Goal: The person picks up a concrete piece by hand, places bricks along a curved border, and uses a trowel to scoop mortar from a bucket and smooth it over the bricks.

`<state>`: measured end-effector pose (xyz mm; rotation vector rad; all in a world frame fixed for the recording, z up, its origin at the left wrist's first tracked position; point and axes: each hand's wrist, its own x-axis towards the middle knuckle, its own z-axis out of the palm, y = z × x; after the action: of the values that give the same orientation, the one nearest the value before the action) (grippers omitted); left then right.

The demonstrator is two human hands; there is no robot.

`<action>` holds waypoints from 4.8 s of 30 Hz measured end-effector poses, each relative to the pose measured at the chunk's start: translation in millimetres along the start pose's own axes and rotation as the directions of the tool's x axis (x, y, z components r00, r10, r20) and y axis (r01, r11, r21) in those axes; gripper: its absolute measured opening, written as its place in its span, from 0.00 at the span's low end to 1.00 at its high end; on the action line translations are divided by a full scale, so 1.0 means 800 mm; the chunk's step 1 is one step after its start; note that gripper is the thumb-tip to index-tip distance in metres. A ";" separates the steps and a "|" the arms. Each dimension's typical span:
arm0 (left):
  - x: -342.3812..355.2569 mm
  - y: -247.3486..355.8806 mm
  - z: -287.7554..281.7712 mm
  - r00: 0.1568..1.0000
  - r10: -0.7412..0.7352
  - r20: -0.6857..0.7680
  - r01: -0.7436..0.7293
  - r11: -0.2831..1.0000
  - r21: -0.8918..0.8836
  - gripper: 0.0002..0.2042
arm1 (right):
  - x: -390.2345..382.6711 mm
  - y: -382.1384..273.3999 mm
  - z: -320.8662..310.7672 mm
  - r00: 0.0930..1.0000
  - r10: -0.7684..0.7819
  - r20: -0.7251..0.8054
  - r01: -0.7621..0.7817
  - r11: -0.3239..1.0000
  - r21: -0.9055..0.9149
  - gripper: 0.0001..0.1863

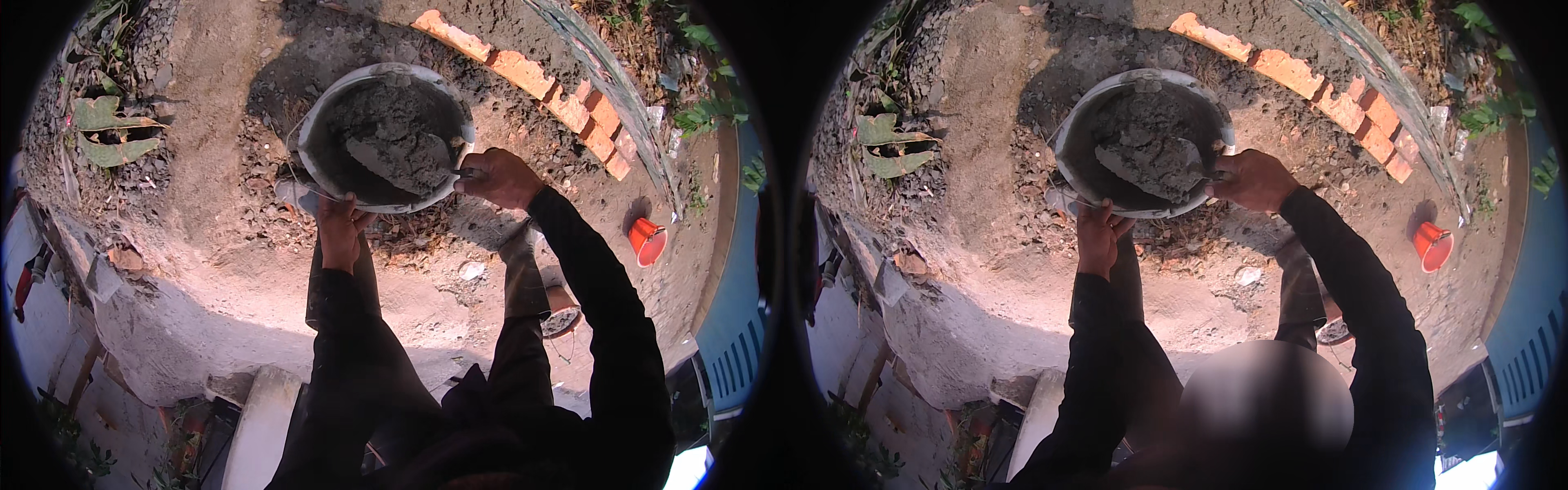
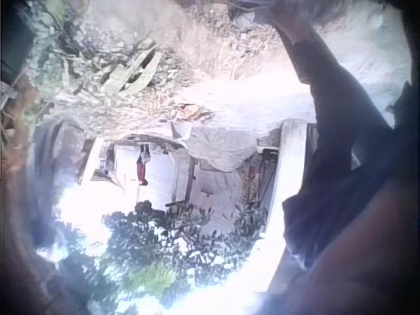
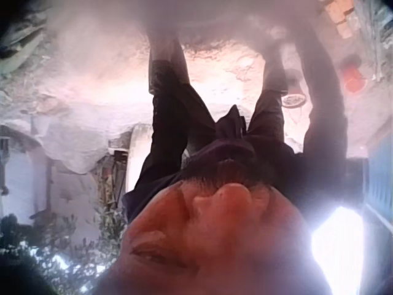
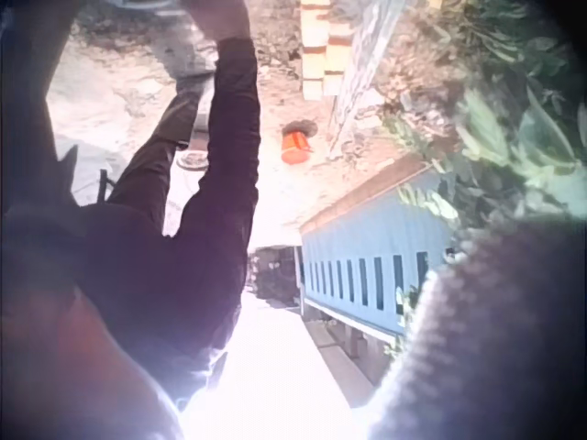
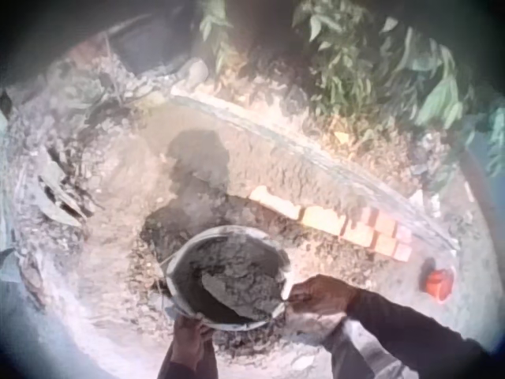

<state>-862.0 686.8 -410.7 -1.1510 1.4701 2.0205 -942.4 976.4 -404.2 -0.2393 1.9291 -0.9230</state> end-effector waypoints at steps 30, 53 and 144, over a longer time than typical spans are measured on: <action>0.004 0.004 0.011 0.987 -0.046 -0.154 0.052 0.998 0.034 0.20 | 0.009 0.153 -0.020 0.673 0.563 -0.480 0.059 0.606 0.794 0.20; -0.010 -0.002 0.057 0.998 -0.011 0.056 0.004 0.992 0.128 0.26 | -0.049 0.066 0.024 0.785 -0.014 -0.619 -0.176 0.954 -0.245 0.14; 0.012 0.036 0.002 0.999 -0.024 -0.024 0.033 0.537 0.843 0.45 | 0.369 -0.286 -0.116 0.909 0.217 -0.355 0.286 0.296 0.912 0.16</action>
<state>-888.6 675.8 -401.1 -0.7124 2.0466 0.9575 -1221.7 712.3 -421.3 0.7302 1.3259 -2.1555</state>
